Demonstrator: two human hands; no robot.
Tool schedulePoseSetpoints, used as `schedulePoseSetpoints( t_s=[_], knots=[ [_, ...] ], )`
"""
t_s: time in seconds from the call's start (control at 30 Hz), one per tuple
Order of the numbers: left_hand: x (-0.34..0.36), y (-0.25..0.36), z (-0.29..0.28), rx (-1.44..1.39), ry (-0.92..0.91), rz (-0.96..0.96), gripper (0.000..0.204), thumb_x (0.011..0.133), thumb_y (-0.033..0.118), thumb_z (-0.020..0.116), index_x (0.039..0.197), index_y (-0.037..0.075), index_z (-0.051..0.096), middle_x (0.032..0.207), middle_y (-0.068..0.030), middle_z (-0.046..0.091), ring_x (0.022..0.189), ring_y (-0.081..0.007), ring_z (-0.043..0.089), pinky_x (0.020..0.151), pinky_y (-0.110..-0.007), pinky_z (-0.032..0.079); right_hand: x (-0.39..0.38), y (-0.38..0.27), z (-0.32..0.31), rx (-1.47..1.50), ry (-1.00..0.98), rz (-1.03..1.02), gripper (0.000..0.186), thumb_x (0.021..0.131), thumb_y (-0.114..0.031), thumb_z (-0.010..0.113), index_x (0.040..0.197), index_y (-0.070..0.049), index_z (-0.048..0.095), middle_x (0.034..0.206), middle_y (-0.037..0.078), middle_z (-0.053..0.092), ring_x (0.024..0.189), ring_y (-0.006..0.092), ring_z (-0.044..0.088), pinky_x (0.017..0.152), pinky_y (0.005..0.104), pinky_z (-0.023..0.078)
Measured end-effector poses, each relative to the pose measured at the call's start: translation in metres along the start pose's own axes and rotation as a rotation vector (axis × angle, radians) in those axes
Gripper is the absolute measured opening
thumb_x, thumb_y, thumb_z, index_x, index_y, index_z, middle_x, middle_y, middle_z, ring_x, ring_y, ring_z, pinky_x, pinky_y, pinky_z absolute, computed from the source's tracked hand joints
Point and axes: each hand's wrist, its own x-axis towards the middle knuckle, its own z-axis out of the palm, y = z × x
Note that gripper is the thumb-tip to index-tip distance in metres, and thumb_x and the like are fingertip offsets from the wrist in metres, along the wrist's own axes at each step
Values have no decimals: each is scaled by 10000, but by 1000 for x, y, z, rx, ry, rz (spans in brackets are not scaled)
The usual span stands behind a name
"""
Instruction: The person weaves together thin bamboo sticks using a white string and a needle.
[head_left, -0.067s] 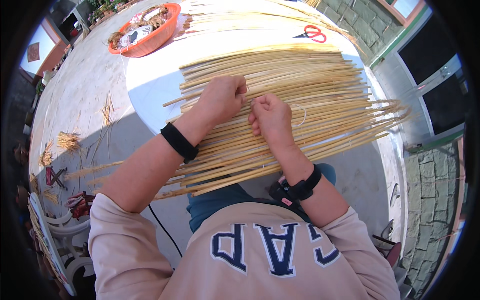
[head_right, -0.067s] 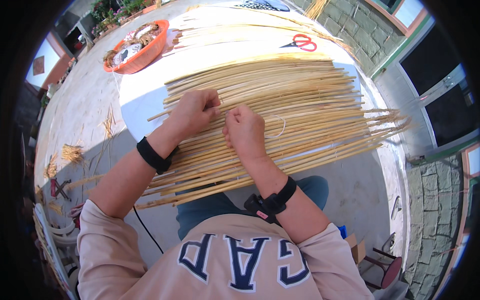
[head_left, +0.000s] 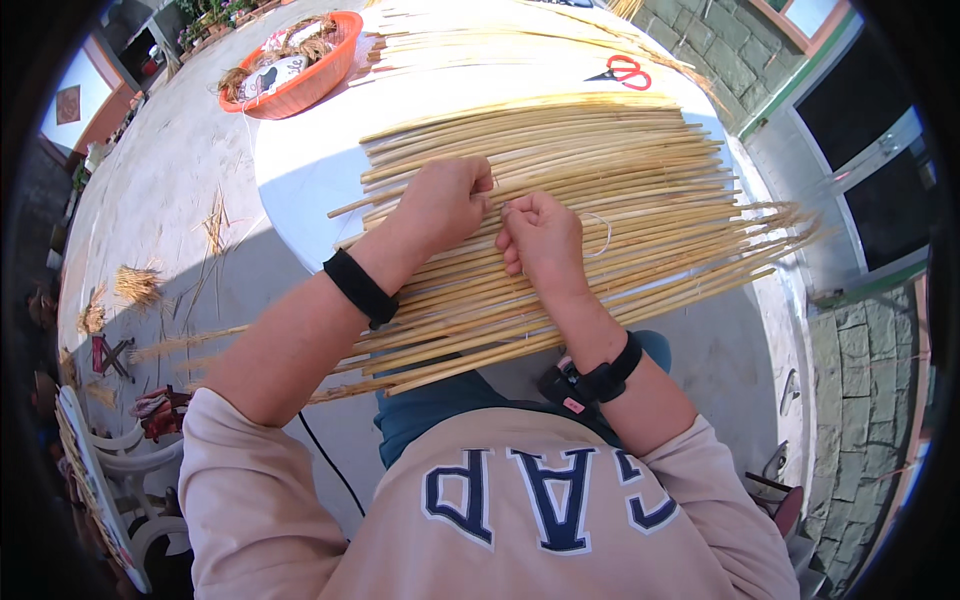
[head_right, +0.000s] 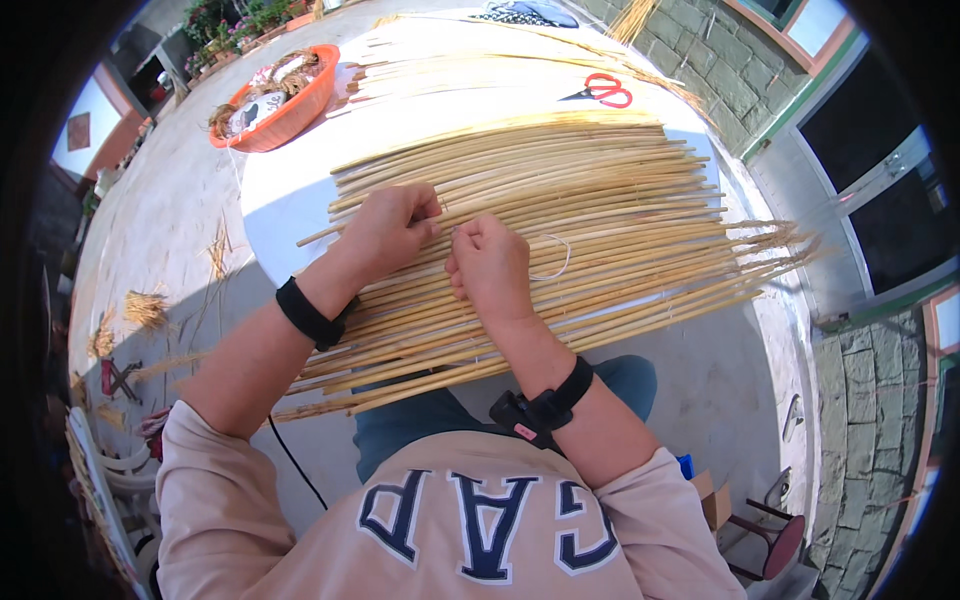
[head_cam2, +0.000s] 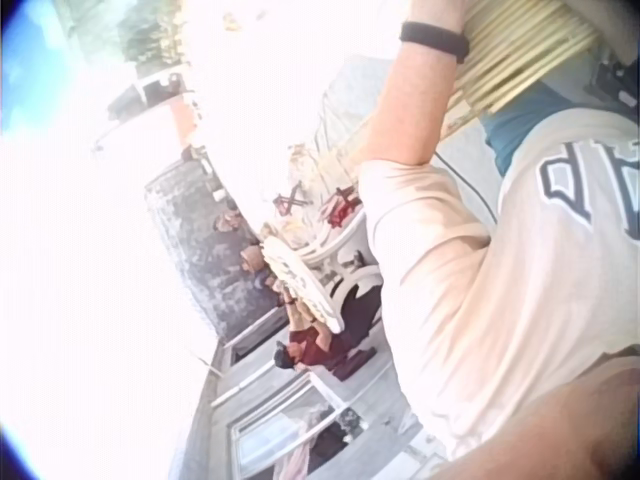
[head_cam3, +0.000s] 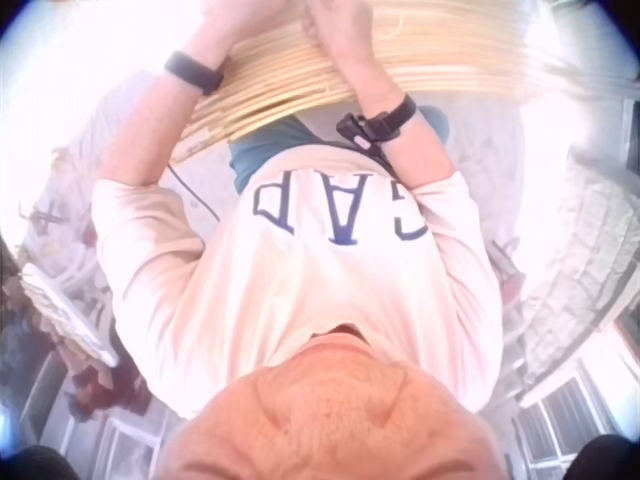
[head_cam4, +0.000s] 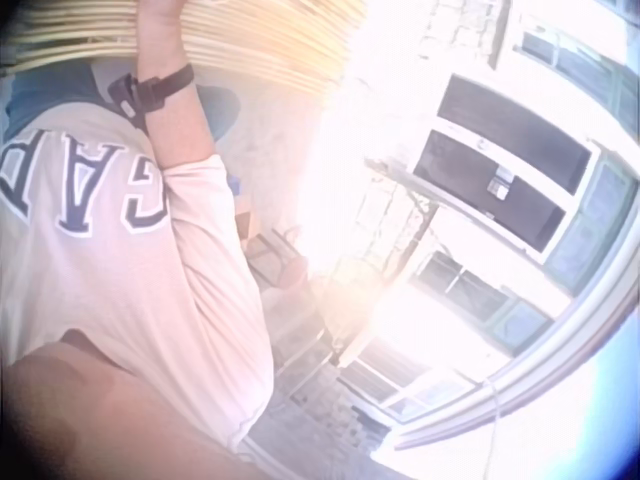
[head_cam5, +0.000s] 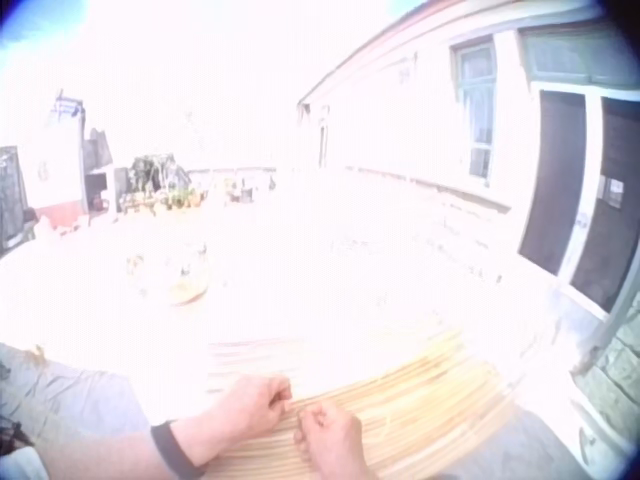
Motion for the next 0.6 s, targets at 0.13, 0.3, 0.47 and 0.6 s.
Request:
schedulePoseSetpoints(
  t_s=[0.13,0.3,0.47,0.6],
  knots=[
    [-2,-7,5,56,50,0,161,697,103,631,814,0,587,640,-144,585,620,-266,587,581,-336,453,4,-3,-16,-265,-8,-163,152,806,-134,564,862,6,550,590,96,564,500,200,552,484,301,469],
    [-4,-1,3,143,50,-13,157,686,120,644,790,13,595,646,-124,597,622,-270,588,579,-340,454,19,-41,-41,-902,304,-892,234,737,-186,635,866,-2,568,731,128,567,694,303,555,687,375,467],
    [-3,-3,5,141,81,-28,157,680,131,661,776,26,597,650,-117,600,625,-260,592,570,-339,453,61,-32,-36,-692,-335,-450,111,720,-82,667,778,-8,608,742,36,559,686,126,546,625,260,449],
    [-3,-3,6,107,83,-49,166,675,136,675,771,28,594,663,-117,605,629,-261,591,570,-341,455,76,-28,-27,-473,-520,-135,84,698,-54,675,732,-19,606,679,2,565,634,88,522,604,223,434]
  ],
)
